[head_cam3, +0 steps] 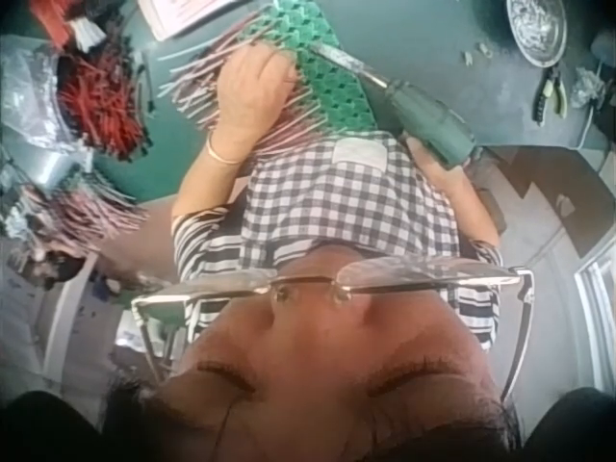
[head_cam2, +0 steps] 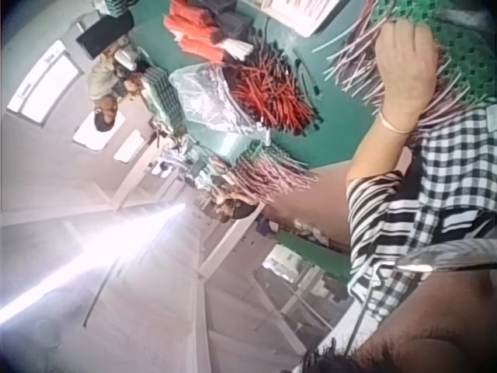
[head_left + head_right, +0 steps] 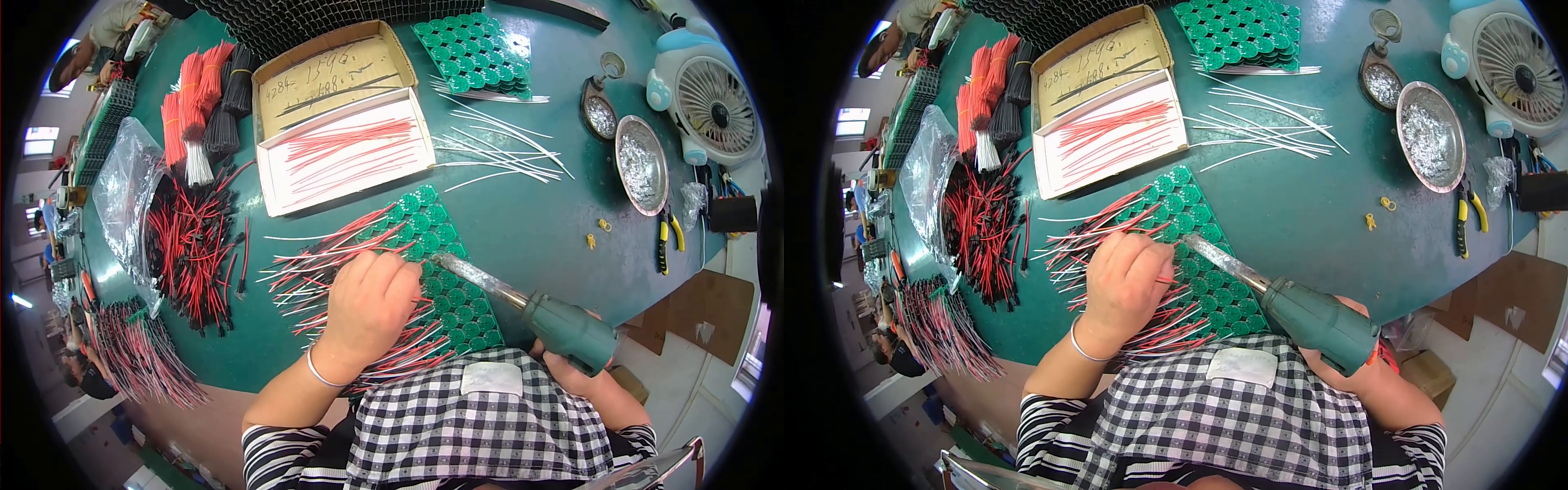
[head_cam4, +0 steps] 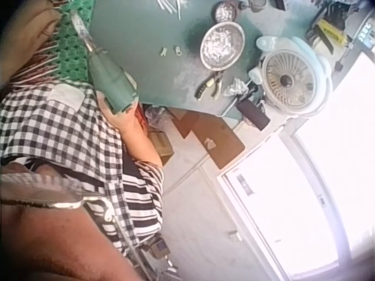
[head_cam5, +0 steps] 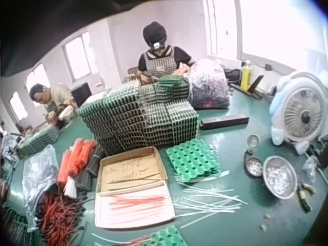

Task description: The person shrinks tubing onto wires connected to green circuit boards using a heat gun.

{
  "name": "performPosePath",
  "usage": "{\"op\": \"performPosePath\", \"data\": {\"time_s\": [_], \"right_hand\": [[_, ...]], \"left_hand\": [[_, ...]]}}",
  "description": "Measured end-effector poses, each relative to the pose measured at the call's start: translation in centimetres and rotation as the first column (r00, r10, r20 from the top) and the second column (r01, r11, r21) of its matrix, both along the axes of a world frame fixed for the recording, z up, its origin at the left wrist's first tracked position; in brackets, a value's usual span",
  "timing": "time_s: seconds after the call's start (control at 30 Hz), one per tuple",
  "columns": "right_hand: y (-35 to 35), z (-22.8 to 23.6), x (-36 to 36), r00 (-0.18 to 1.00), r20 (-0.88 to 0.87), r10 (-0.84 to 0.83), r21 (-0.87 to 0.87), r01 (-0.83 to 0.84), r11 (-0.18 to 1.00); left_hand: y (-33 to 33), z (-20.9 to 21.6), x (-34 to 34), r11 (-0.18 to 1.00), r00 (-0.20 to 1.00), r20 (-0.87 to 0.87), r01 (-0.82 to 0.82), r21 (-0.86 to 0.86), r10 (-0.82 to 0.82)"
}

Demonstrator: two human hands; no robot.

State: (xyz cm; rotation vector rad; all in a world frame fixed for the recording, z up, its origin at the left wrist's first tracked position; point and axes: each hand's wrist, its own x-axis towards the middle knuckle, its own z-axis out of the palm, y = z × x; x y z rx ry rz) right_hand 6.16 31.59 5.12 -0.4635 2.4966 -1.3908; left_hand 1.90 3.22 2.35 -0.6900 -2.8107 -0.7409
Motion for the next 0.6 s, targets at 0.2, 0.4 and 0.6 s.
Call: {"op": "performPosePath", "data": {"time_s": [0.2,0.4,0.6], "right_hand": [[-0.5,0.1,-0.3,1.0,-0.025,0.012,-0.022,-0.013,1.0],[-0.8,-0.1,-0.1,0.995,0.086,-0.048,-0.09,0.056,0.994],[1.2,-0.9,-0.1,0.981,-0.087,0.176,0.013,-0.175,0.984]], "left_hand": [[-0.3,0.0,0.1,1.0,1.0,-0.002,0.006,0.012,-0.006],[-0.2,-0.1,0.1,1.0,1.0,-0.004,-0.002,-0.003,0.002],[-0.1,0.2,0.0,1.0,1.0,0.003,-0.009,-0.007,0.009]]}}
